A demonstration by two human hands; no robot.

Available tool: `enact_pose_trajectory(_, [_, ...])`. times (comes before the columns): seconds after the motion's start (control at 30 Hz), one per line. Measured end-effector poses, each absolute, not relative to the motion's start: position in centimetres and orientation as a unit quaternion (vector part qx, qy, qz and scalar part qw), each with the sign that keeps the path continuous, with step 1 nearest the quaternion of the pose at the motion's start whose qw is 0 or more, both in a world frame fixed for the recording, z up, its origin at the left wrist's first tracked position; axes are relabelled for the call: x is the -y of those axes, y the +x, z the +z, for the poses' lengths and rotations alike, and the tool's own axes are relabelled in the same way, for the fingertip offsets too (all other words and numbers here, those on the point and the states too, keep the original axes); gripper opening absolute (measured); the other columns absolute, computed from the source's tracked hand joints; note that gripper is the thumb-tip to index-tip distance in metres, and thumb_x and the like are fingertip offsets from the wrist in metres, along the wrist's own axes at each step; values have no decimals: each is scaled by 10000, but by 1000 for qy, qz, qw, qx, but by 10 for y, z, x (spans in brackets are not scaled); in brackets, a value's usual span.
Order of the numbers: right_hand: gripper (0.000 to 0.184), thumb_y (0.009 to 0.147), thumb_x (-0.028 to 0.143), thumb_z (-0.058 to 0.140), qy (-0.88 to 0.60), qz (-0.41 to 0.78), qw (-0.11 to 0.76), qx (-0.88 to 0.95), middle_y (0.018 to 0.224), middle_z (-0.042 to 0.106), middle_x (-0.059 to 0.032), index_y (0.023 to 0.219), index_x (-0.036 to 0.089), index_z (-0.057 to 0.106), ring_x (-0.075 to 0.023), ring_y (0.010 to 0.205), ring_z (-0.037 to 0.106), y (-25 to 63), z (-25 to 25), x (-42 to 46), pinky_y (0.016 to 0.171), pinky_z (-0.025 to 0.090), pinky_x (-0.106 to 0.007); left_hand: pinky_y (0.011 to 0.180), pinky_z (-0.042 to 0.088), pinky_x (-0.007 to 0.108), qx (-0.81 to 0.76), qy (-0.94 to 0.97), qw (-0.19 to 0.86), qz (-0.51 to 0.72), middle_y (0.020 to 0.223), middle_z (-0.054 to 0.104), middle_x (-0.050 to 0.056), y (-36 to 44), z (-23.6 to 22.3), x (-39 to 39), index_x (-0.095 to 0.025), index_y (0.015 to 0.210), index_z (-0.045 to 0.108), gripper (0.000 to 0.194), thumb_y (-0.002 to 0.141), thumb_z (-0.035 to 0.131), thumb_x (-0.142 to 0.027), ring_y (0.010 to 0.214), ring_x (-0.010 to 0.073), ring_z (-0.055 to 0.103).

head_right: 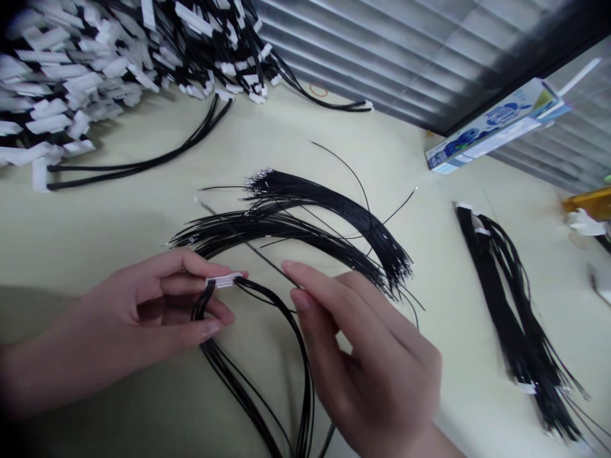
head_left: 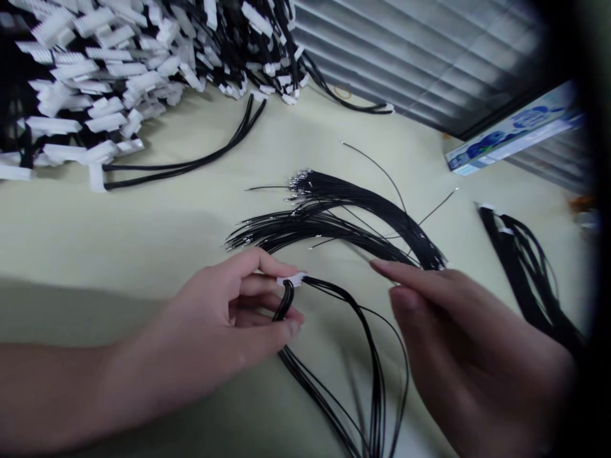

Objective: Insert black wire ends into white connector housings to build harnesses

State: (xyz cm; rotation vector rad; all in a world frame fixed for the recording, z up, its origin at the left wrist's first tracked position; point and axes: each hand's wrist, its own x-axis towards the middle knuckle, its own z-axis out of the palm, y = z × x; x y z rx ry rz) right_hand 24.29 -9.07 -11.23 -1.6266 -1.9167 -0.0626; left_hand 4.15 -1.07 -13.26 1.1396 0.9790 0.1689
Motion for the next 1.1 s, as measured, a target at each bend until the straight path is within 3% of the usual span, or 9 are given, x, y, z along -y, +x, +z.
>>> enact_pose_trajectory(0.13, [252, 865, 28, 552, -593, -5, 311, 743, 900, 651, -30, 1061, 186, 566, -105, 749, 608, 237, -116, 95, 616, 505, -219, 754, 568, 149, -440, 513, 731, 90, 950, 725, -44, 41, -136, 12, -272, 1074, 555, 345, 780, 713, -357, 920, 122, 690])
enact_pose_trajectory(0.3, [373, 878, 27, 498, -563, 37, 293, 772, 1081, 602, -86, 1227, 158, 503, -154, 981, 589, 241, -121, 104, 816, 515, -281, 778, 574, 158, -437, 514, 732, 94, 972, 714, -47, 39, -139, 13, -288, 1089, 551, 357, 785, 711, -387, 947, 128, 694])
enact_pose_trajectory(0.47, [505, 873, 64, 560, -522, 11, 231, 821, 919, 597, -69, 1365, 143, 479, -162, 789, 530, 242, -121, 106, 644, 480, -304, 752, 585, 174, -422, 499, 749, 109, 949, 721, -35, 41, -138, 12, -251, 1022, 528, 375, 728, 748, -330, 890, 146, 709])
enact_pose_trajectory(0.57, [381, 939, 120, 465, -477, -12, 188, 859, 790, 616, -66, 1313, 69, 515, -164, 688, 538, 239, -119, 107, 574, 468, -324, 773, 580, 162, -409, 487, 762, 122, 965, 719, -38, 41, -137, 12, -249, 1024, 528, 359, 728, 731, -259, 929, 144, 707])
enact_pose_trajectory(0.67, [361, 953, 97, 396, -455, -39, 172, 873, 1047, 667, -128, 1281, -3, 511, -222, 926, 608, 237, -118, 109, 740, 537, -350, 777, 570, 139, -419, 492, 753, 121, 956, 719, -48, 41, -136, 12, -256, 1049, 542, 343, 751, 711, -240, 935, 123, 702])
enact_pose_trajectory(0.73, [395, 923, 36, 397, -452, -13, 159, 878, 1251, 596, -159, 1304, -32, 476, -277, 1155, 542, 236, -119, 111, 908, 525, -377, 780, 570, 138, -421, 496, 751, 117, 976, 715, -47, 41, -136, 12, -256, 1046, 546, 342, 752, 721, -263, 951, 122, 694])
enact_pose_trajectory(0.8, [401, 907, 2, 380, -454, 28, 168, 875, 1305, 559, -167, 1298, -32, 464, -280, 1239, 486, 233, -122, 112, 982, 499, -379, 774, 572, 140, -420, 497, 751, 114, 1027, 708, -48, 42, -138, 12, -261, 1032, 538, 338, 755, 729, -294, 973, 126, 686])
enact_pose_trajectory(0.93, [285, 940, 62, 415, -484, 107, 245, 833, 1067, 637, -129, 1212, 35, 498, -181, 954, 572, 224, -125, 110, 806, 550, -310, 715, 572, 148, -430, 512, 737, 101, 1010, 711, -49, 45, -137, 12, -264, 1009, 533, 326, 758, 725, -342, 948, 138, 686])
enact_pose_trajectory(1.1, [238, 929, 106, 512, -513, 95, 247, 817, 743, 585, -41, 1166, 83, 518, -137, 680, 516, 220, -128, 108, 596, 482, -275, 731, 570, 156, -419, 532, 734, 56, 901, 704, -56, 44, -130, 10, -271, 1063, 533, 354, 760, 708, -324, 960, 146, 683])
